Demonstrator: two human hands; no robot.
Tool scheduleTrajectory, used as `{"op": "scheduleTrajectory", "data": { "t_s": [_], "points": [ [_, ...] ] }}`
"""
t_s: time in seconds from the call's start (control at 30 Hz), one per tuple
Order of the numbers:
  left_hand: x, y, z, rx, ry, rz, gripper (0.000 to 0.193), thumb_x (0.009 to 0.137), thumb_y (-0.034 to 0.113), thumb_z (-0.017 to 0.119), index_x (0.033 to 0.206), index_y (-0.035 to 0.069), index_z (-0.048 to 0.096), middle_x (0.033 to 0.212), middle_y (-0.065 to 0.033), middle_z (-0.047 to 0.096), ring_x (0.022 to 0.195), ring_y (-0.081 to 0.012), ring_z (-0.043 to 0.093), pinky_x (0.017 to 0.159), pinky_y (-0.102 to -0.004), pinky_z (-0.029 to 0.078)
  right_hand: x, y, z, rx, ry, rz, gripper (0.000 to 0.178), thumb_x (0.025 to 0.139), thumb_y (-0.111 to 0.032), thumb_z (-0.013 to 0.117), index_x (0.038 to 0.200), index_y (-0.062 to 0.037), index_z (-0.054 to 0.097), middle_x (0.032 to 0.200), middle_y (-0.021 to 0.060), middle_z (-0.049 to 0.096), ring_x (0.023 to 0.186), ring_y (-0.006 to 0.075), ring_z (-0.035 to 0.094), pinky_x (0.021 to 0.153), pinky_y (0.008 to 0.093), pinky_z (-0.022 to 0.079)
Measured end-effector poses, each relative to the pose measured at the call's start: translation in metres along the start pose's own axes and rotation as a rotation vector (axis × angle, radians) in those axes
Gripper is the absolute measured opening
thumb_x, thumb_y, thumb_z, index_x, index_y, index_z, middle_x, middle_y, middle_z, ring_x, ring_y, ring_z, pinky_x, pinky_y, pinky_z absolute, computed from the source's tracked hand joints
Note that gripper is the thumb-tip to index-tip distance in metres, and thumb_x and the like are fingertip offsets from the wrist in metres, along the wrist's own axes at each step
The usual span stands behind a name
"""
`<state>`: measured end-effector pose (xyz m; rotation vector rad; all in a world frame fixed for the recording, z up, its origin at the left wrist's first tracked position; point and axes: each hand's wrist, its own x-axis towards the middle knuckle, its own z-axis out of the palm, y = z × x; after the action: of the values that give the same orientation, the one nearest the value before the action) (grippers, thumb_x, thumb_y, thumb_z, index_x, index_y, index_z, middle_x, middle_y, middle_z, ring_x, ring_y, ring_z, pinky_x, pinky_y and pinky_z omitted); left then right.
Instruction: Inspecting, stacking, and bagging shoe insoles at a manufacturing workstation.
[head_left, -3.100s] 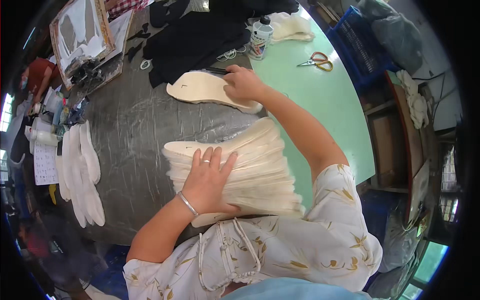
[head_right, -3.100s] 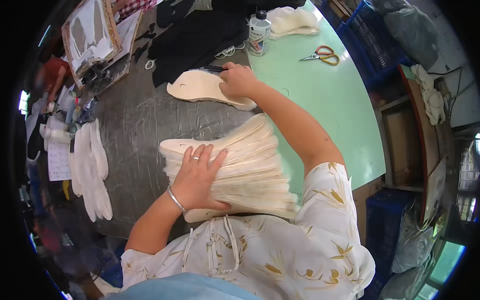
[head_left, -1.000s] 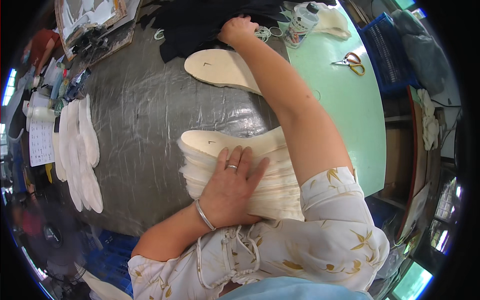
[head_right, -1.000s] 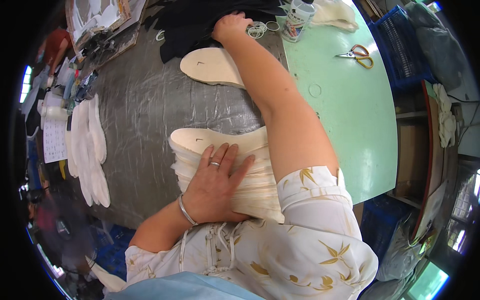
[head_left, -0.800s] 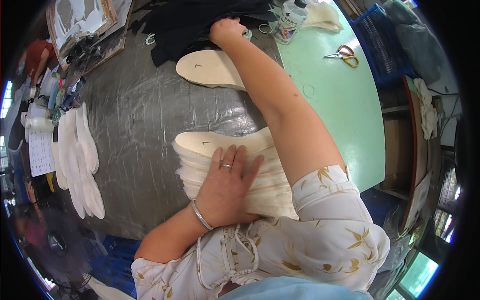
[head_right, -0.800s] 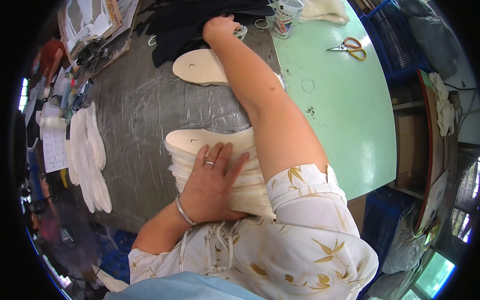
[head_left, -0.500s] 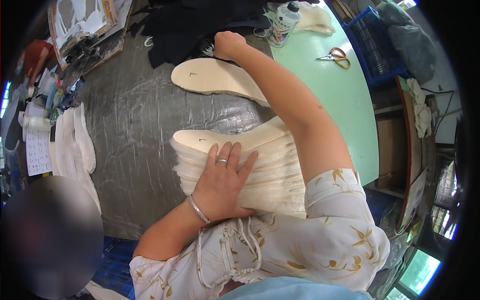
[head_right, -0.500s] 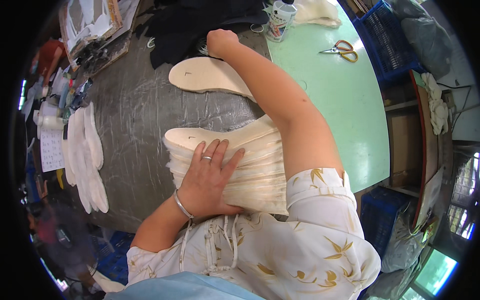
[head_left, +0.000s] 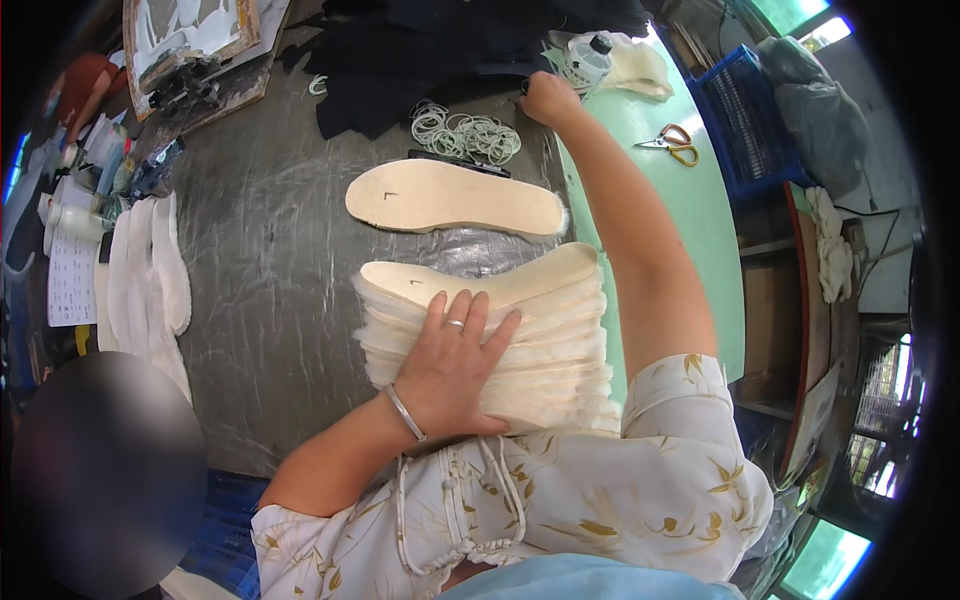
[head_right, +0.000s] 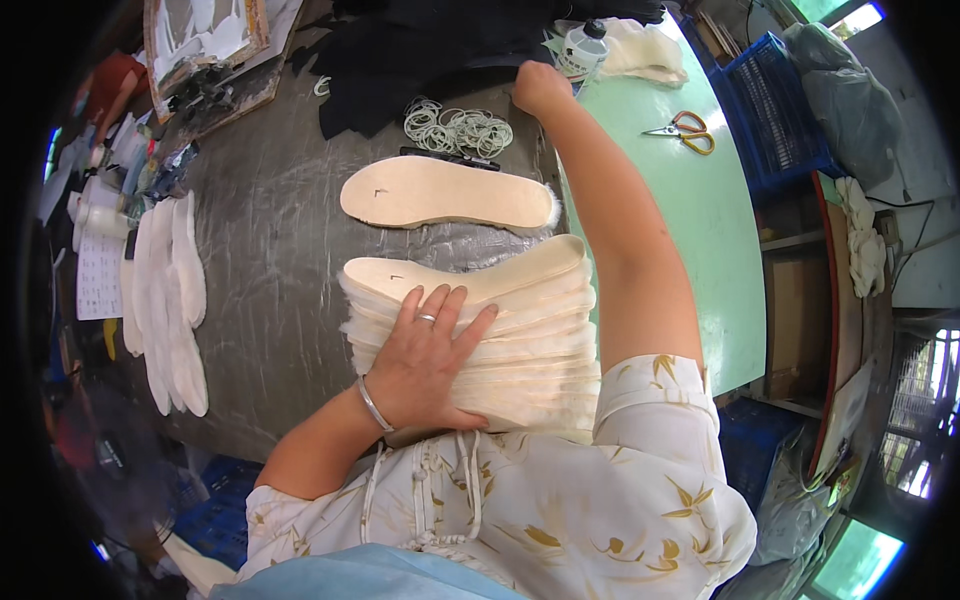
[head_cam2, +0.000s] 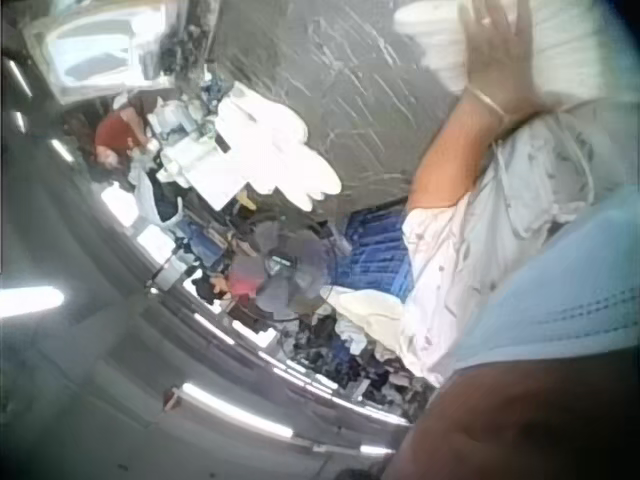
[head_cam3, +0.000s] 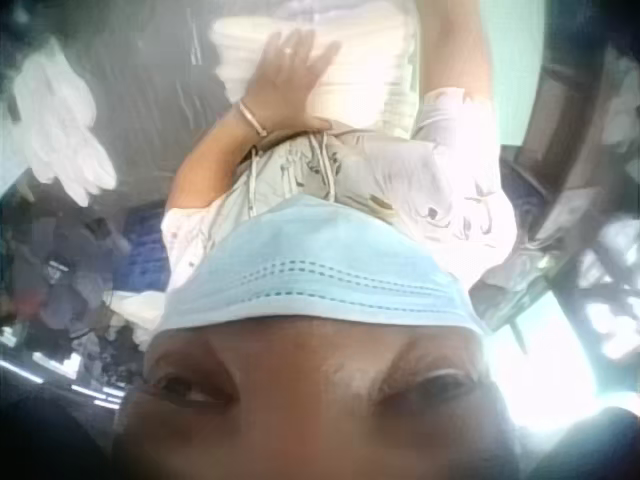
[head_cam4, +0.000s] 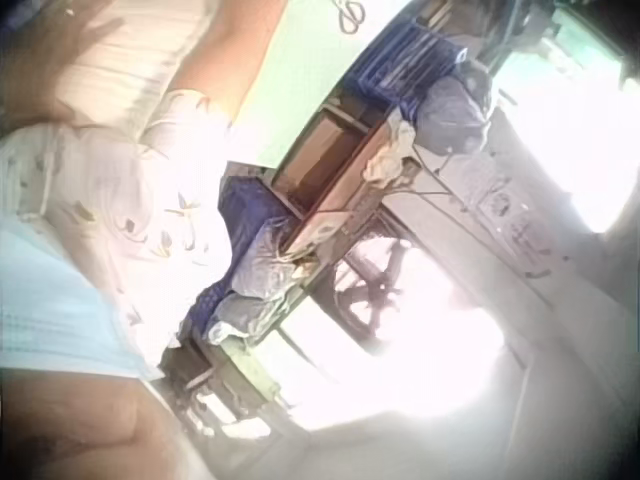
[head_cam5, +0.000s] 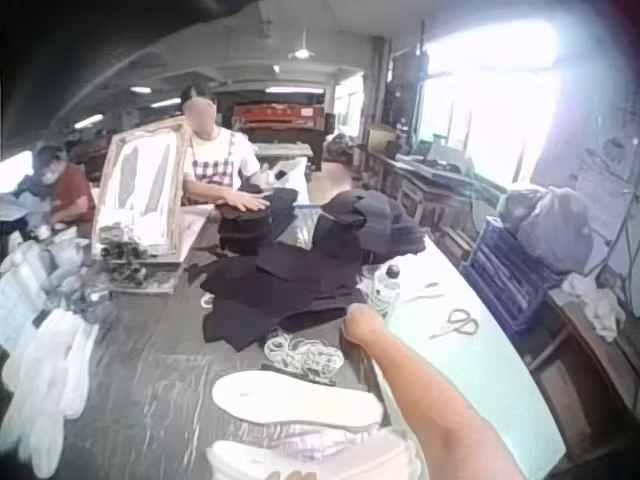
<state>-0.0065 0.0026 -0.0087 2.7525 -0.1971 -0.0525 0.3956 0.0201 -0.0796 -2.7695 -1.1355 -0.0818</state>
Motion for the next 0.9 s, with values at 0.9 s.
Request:
{"op": "scheduleTrajectory", "data": {
  "t_s": [0.9],
  "points": [
    [-0.001, -0.013, -0.004, 0.023, -0.124, 0.066, 0.105, 0.064, 0.063, 0.073, 0.138, -0.002, 0.037, 0.133, -0.0322, 0.041, 0.125, -0.0462, 0.036, 0.110, -0.0535, 0.020, 0.088, -0.169, 0.011, 0.168, 0.158, 0.030, 0.080, 0.075, -0.039, 0.078, 0.122, 0.0090, 0.035, 0.109, 0.0287, 0.063, 0.104, 0.0411, 0.063, 0.092, 0.0436, 0.050]
  ]
}}
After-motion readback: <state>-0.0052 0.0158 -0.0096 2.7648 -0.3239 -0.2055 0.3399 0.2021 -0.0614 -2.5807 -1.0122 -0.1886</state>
